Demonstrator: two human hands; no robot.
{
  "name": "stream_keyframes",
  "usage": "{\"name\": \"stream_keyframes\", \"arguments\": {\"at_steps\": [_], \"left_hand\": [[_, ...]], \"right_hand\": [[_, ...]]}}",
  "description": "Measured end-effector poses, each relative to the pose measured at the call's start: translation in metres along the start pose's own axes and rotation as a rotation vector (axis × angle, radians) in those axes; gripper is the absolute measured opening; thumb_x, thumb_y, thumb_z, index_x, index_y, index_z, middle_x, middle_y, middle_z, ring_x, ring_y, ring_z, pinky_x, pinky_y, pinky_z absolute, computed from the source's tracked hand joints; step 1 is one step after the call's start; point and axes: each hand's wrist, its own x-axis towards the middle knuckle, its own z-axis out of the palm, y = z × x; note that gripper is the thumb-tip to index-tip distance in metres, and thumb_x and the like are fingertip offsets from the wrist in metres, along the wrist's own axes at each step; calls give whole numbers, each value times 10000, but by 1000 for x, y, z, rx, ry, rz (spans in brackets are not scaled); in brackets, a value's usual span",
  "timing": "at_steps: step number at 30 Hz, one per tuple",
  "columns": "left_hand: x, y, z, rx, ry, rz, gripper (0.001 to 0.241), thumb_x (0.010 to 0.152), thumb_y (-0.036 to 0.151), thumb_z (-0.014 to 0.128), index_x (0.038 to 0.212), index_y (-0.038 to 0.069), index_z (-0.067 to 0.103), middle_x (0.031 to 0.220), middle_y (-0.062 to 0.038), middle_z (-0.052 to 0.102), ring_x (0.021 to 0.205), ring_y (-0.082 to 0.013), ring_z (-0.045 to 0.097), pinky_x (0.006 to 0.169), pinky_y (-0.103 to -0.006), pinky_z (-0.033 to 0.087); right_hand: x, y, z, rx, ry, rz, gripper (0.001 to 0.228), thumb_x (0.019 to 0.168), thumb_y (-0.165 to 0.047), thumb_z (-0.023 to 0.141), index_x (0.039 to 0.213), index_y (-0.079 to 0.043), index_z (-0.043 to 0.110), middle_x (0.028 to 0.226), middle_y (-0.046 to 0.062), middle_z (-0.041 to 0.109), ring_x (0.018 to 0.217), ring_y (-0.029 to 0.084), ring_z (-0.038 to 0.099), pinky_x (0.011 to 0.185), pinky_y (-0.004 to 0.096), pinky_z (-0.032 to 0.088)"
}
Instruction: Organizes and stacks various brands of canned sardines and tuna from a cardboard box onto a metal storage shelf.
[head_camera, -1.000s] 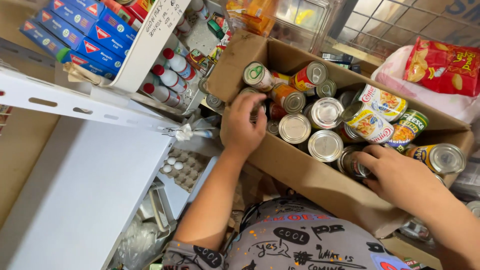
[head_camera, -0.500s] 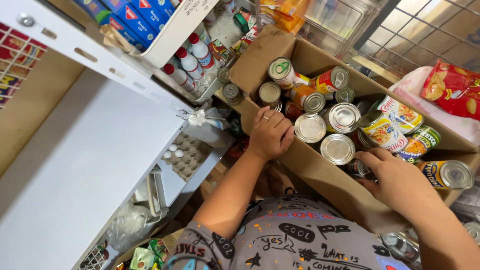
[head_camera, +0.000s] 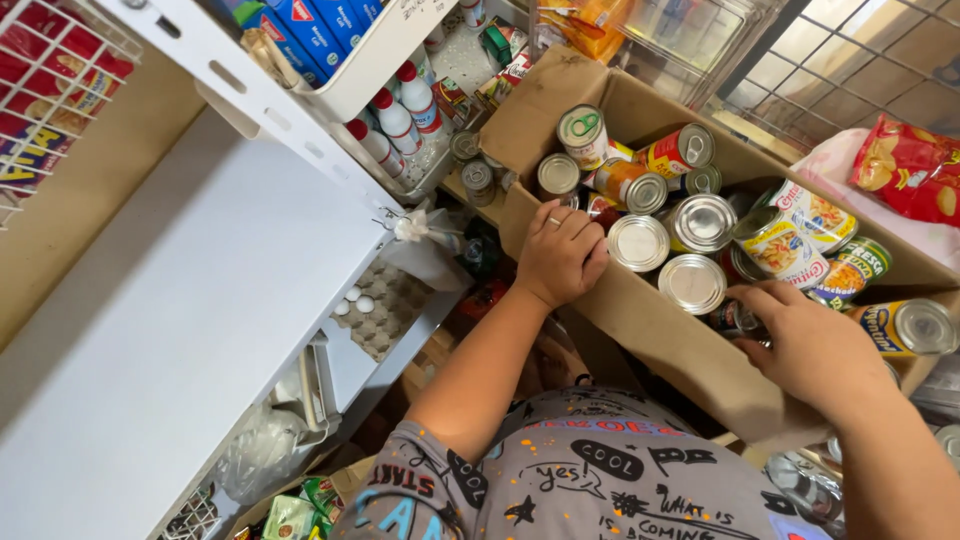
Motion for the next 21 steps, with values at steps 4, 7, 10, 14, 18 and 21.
{"name": "stream_keyframes", "arguments": {"at_steps": [4, 7, 10, 14, 18, 21], "left_hand": [[-1, 0, -7, -9, -23, 17, 160, 954, 279, 607, 974, 124, 647, 1038, -61, 630, 1085, -261, 591, 1154, -468, 370], [-2, -1, -13, -38, -71, 23, 146, 961, 272, 612, 969, 130, 640, 1038, -61, 622, 1104, -268, 589, 1177, -473, 372], [-5, 2, -20, -58, -107, 18, 142, 969, 263, 614, 981, 124, 643, 1043, -55, 630, 1138, -278, 593, 1198, -482, 363], [-13, 6, -28, -60, -114, -15, 245, 984, 268, 593, 1178, 125, 642, 1235, -63, 632, 1331, -281, 531, 1237, -484, 312], [-20, 1, -31, -29, -236, -32, 394, 992, 339, 601, 1337, 149, 596, 1420, -55, 584, 1485, -266, 418, 1283, -483, 249], [-15, -2, -37, -83, -292, -2, 639, 887, 543, 669, 1331, 96, 563, 1433, -92, 548, 1485, -298, 359, 1253, -497, 215]], "right_hand": [[-1, -2, 4, 1, 17, 14, 570, 812, -369, 719, 1359, -276, 589, 1328, 1, 628, 1063, 295, 699, 885, 441, 585], [1, 0, 10, 5, 47, 36, 577, 794, -370, 737, 1349, -286, 600, 1325, 5, 633, 1075, 303, 696, 877, 446, 586], [1, 1, 15, 18, 90, 50, 609, 757, -365, 761, 1343, -287, 615, 1332, 16, 635, 1075, 313, 693, 866, 451, 587], [-1, -1, 18, 0, 142, 87, 610, 788, -410, 751, 1371, -279, 625, 1344, 38, 647, 1050, 324, 703, 876, 454, 588], [-5, -5, 20, -14, 210, 112, 647, 799, -481, 745, 1398, -268, 625, 1347, 57, 661, 1047, 339, 702, 871, 465, 585], [-7, -8, 21, -19, 231, 151, 670, 792, -516, 747, 1409, -284, 625, 1339, 54, 672, 1043, 345, 702, 861, 473, 582]]}}
